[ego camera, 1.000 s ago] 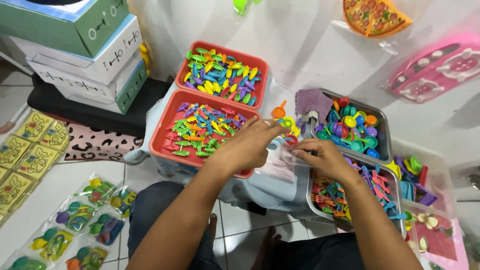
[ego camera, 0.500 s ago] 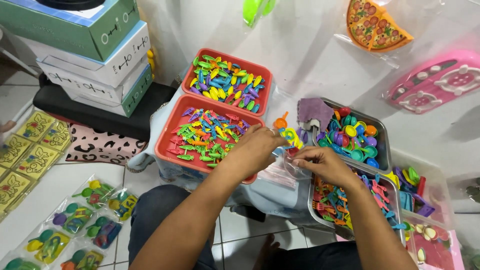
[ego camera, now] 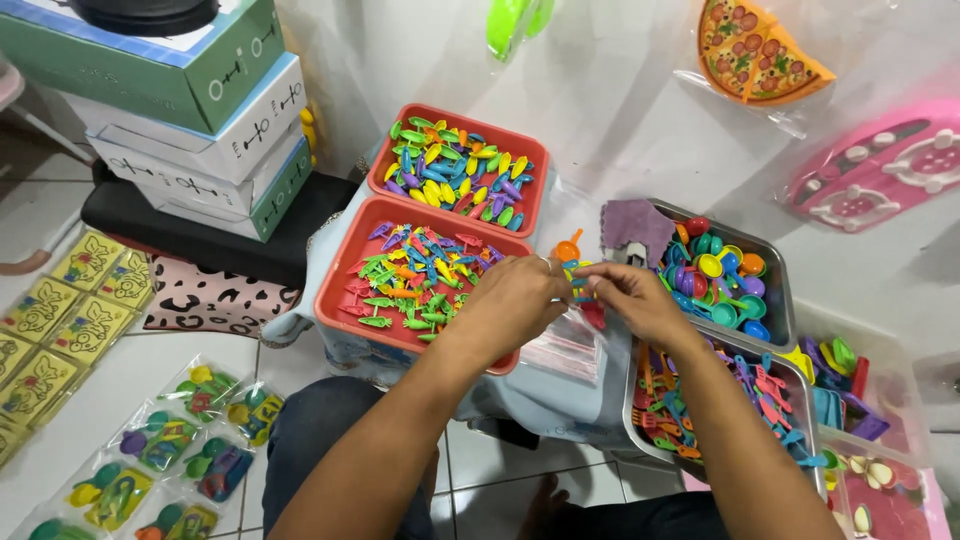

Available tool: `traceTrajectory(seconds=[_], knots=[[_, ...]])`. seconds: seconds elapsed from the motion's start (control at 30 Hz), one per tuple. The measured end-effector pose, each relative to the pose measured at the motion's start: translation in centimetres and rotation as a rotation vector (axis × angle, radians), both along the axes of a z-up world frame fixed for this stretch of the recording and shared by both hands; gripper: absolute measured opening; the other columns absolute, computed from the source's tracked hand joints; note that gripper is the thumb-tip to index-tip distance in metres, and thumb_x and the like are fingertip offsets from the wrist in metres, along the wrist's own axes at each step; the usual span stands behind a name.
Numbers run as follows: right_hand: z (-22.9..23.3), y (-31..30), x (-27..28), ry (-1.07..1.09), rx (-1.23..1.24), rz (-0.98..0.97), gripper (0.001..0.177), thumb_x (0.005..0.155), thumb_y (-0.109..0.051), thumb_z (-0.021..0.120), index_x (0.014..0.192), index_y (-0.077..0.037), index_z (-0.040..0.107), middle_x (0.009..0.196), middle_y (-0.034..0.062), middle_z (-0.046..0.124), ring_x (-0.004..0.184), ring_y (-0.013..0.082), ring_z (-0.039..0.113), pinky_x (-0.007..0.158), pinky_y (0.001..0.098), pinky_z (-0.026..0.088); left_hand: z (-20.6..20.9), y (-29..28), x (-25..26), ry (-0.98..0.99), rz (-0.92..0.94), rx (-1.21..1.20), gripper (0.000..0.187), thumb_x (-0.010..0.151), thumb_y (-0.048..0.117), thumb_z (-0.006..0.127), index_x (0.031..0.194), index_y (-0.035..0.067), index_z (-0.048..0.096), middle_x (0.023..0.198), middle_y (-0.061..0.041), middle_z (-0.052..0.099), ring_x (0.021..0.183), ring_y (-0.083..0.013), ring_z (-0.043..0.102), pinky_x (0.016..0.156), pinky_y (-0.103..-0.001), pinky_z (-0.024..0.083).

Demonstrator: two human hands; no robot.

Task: The person sits on the floor and packs small plastic toy cutlery and a yellow toy plate into a clear plastic bag. They pick up various colorful plastic forks, spoons, and knives from metal trays and place them into the bag along with the plate. The person then wipes the yellow plate with a purple cloth before placing it into the bag.

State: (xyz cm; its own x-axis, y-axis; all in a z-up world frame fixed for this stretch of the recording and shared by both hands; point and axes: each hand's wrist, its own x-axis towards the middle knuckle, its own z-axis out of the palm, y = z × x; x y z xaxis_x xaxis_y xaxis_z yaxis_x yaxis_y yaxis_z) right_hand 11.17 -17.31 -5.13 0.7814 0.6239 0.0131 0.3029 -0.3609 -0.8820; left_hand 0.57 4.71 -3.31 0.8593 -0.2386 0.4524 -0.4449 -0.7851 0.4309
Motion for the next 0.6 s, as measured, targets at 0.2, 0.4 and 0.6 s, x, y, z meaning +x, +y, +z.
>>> traceTrajectory(seconds=[0.2,0.4,0.6], knots=[[-5.4,-1.1,3.4,-0.405,-0.348,0.114,0.032,0.072,-0.014,0.087,0.103,-0.022,0.083,0.087,0.0047,0.074,0.075,0.0234,0.069,0.069,0.0328,0.055,1.0,0.5,-0.4,0.048,-0.002,-0.065,0.009,0.086,0.022,0.071,0.092,0.015,0.075,0.096,-0.006,0.071,0.093,-0.0305,0.070,0.083,-0.046,0.056],[-5.9,-1.0,4.2,-0.534,-0.460,-0.012,0.021,0.073,-0.016,0.081,0.092,-0.024,0.080,0.088,-0.0030,0.073,0.080,0.0219,0.070,0.075,0.0334,0.055,2.3,0.1,-1.6,-0.156,0.004,-0.199,0.005,0.088,0.015,0.070,0.091,0.011,0.072,0.106,-0.008,0.070,0.094,-0.0342,0.070,0.079,-0.048,0.058],[-3.6,-0.2,3.1,-0.568,-0.354,0.004,0.017,0.073,-0.024,0.081,0.088,-0.016,0.080,0.087,0.0032,0.071,0.081,0.0285,0.069,0.073,0.0354,0.055,1.8,-0.3,0.1,-0.407,0.033,-0.674,0.011,0.098,0.020,0.069,0.107,0.025,0.072,0.119,0.006,0.067,0.112,-0.0207,0.070,0.091,-0.033,0.060]])
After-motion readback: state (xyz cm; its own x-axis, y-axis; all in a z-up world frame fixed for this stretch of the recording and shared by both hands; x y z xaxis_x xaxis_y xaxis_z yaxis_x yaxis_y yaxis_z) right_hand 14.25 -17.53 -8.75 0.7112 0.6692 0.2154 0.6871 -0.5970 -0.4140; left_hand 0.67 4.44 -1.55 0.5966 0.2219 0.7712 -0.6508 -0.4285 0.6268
